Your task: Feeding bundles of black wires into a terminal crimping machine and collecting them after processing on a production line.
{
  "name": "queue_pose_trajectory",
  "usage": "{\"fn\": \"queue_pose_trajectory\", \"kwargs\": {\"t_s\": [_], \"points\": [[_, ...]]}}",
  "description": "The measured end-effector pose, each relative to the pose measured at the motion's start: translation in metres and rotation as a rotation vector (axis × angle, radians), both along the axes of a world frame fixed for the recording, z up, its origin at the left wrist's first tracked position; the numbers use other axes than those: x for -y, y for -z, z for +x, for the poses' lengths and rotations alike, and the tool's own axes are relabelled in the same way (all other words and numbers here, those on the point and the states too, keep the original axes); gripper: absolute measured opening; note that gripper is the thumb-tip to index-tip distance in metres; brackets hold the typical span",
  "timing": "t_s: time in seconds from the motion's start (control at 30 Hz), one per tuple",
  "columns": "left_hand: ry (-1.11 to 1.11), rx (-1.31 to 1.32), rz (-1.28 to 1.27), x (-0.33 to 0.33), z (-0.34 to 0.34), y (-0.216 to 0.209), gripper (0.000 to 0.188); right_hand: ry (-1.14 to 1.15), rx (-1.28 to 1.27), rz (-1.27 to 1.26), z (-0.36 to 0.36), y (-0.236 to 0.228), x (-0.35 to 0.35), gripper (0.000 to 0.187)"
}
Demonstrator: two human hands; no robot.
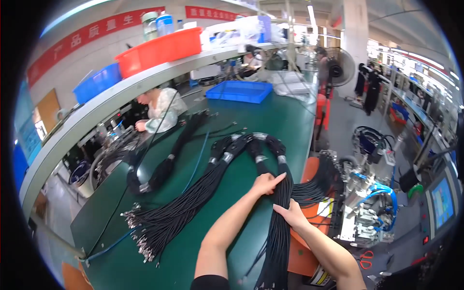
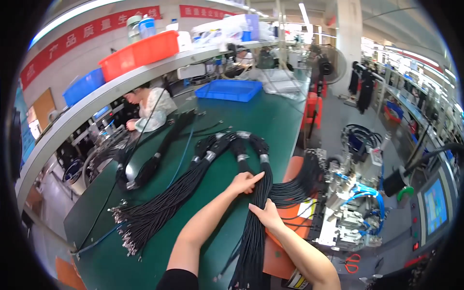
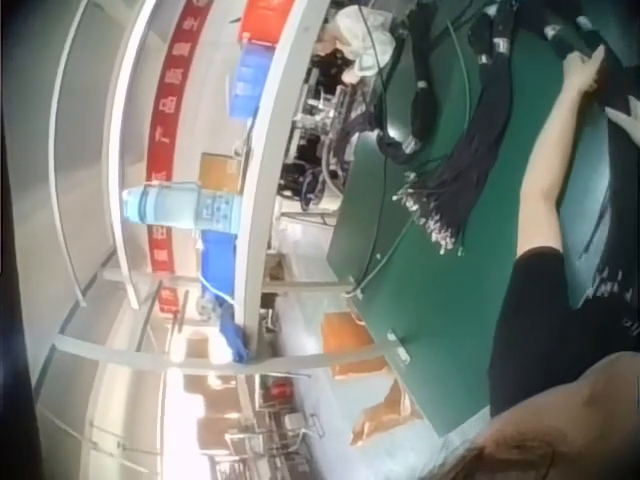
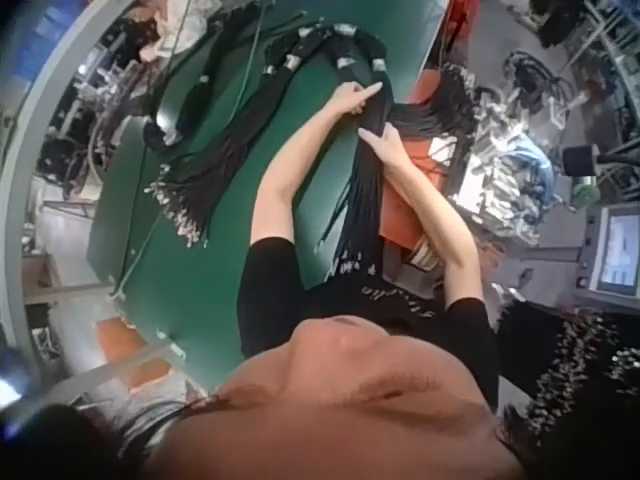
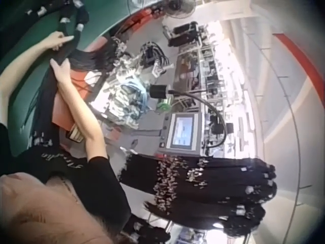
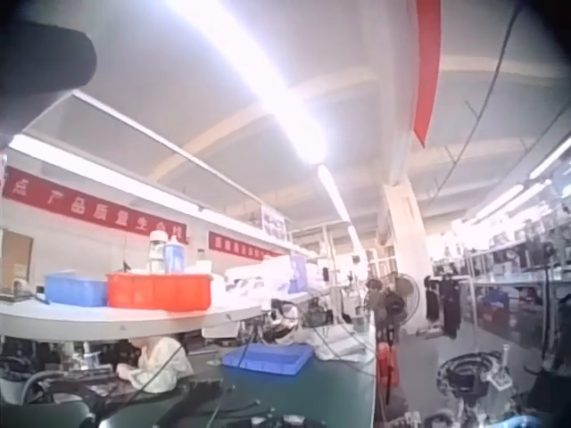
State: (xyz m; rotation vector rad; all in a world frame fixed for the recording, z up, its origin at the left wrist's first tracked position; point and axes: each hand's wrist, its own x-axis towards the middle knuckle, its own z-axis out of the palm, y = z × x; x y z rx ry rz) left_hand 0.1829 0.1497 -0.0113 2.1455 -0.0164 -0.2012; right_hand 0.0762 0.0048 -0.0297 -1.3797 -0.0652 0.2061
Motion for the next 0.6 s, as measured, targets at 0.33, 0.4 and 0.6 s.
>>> {"fn": "queue_pose_trajectory", "kwargs": {"t_s": [0.33, 0.4, 0.6], "points": [[-0.159, 0.201, 0.583, 0.055, 0.065, -0.007, 0.08, -0.011, -0.14, -0.085, -0.009, -0.016, 0.009, 0.041], [-0.333, 0.161, 0.518, 0.047, 0.088, 0.016, 0.072, -0.069, -0.121, -0.325, -0.007, -0.04, 0.001, 0.04], [-0.335, 0.213, 0.223, 0.047, 0.098, 0.016, 0.071, 0.145, 0.126, -0.385, 0.004, -0.009, 0.029, 0.035]]}}
